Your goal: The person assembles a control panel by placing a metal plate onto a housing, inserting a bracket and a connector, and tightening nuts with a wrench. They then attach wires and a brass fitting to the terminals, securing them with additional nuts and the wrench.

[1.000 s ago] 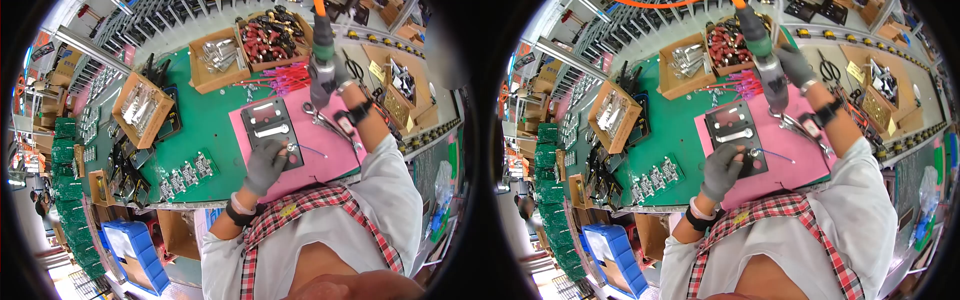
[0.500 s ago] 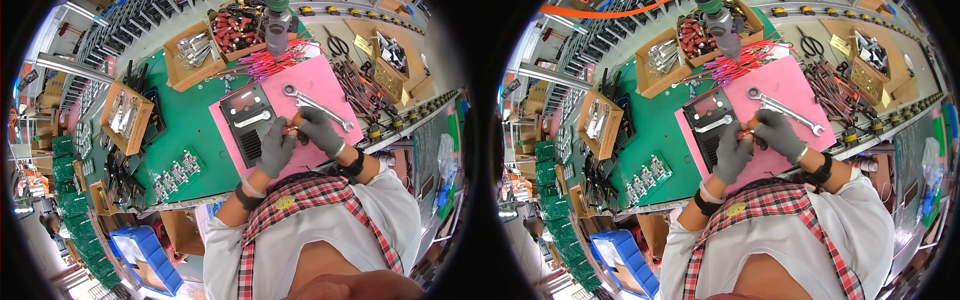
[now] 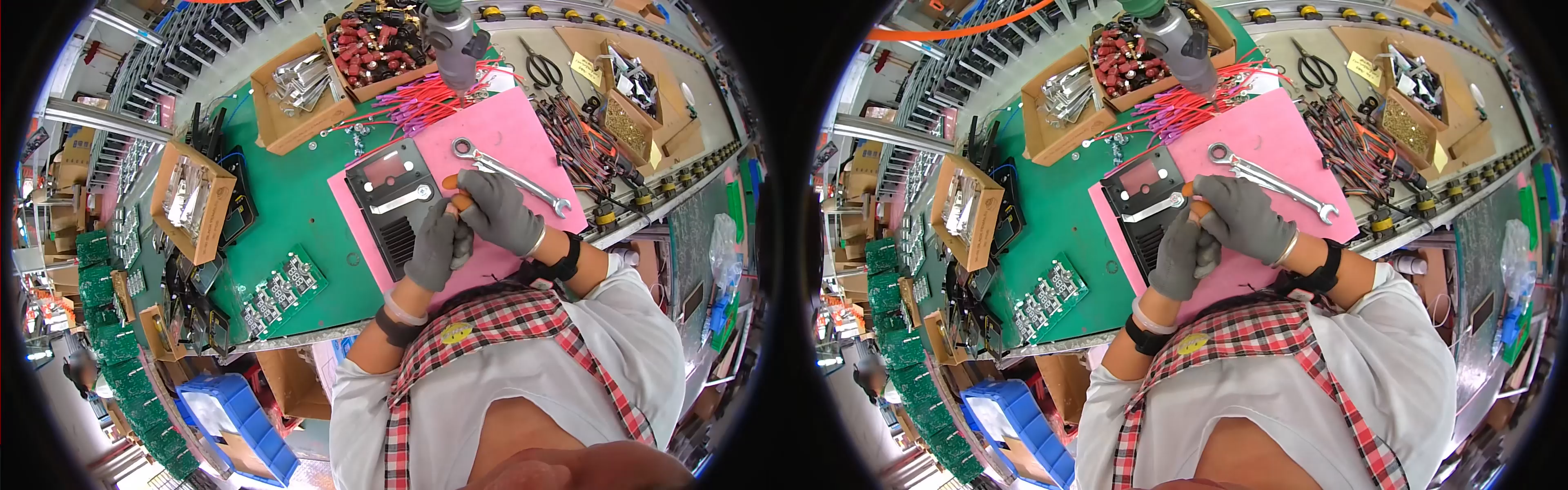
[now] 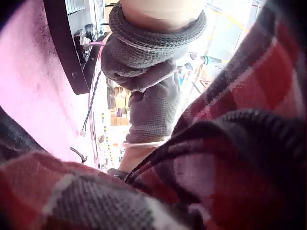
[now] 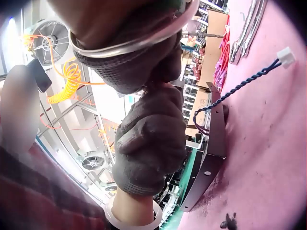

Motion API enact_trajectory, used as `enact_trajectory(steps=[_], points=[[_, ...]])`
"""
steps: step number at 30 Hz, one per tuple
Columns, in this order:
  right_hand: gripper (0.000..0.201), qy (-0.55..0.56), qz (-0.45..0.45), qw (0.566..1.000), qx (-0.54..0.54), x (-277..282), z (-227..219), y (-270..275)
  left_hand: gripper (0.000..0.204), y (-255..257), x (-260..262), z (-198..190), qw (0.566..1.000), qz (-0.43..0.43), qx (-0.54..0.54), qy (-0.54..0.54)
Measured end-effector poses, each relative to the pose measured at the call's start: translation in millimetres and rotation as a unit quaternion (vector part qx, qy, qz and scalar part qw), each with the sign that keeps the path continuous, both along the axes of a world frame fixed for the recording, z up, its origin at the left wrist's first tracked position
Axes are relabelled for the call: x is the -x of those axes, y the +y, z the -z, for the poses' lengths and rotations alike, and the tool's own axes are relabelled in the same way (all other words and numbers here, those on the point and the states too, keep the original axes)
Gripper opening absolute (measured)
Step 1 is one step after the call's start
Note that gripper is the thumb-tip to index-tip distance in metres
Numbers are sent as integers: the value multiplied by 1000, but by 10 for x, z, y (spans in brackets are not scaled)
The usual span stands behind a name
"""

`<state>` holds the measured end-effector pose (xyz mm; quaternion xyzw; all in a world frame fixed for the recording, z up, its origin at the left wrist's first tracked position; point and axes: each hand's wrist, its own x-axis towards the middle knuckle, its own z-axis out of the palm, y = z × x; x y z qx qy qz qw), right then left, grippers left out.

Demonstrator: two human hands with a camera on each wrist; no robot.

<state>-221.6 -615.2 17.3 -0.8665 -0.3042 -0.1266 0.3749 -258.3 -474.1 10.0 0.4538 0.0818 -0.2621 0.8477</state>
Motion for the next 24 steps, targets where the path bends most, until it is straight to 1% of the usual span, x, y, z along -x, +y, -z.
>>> enact_trajectory(steps=[3, 6, 7, 8, 9, 10, 12, 13, 14, 17, 18, 19, 20, 23, 24], points=[[35, -31, -19, 999, -30, -6, 53, -2, 26, 80, -6, -4, 998, 28, 52, 23], [47, 44, -93, 994, -49, -141, 108, -178, 26, 73, 27, -12, 998, -17, 51, 31], [48, 122, -76, 984, -107, -136, 144, -221, 26, 73, 18, -16, 998, -20, 43, 42], [48, 198, -59, 964, -164, -131, 189, -264, 26, 67, -5, -20, 998, -24, 35, 52], [49, 273, -41, 936, -218, -126, 175, -275, 26, 51, -25, -16, 997, -27, 28, 62], [42, 278, -39, 937, -207, -89, 147, -278, 27, 31, -27, 19, 998, -21, 29, 46], [40, 287, -22, 946, -149, -33, 59, -207, 28, -1, -24, 98, 999, -2, 28, 15], [40, 290, -15, 949, -121, -35, 38, -175, 27, -13, -32, 85, 999, -2, 27, 21], [40, 206, -21, 976, -72, -52, 75, -157, 26, -22, -35, 58, 999, -4, 26, 28], [38, 164, -55, 981, -86, -98, 107, -191, 25, -8, -35, 53, 998, -20, 29, 51], [37, 242, -40, 958, -150, -102, 145, -227, 25, 4, -34, 62, 997, -26, 31, 59], [37, 317, -24, 924, -211, -110, 196, -287, 24, 4, -42, 69, 998, -25, 25, 60], [37, 390, -8, 881, -268, -125, 219, -326, 23, -14, -52, 79, 998, -24, 21, 61], [34, 377, 9, 898, -229, -64, 99, -206, 23, -75, -56, 119, 998, -8, 18, 54], [31, 314, 15, 934, -171, -80, 152, -207, 23, -86, -77, 123, 999, -1, 17, 46]])
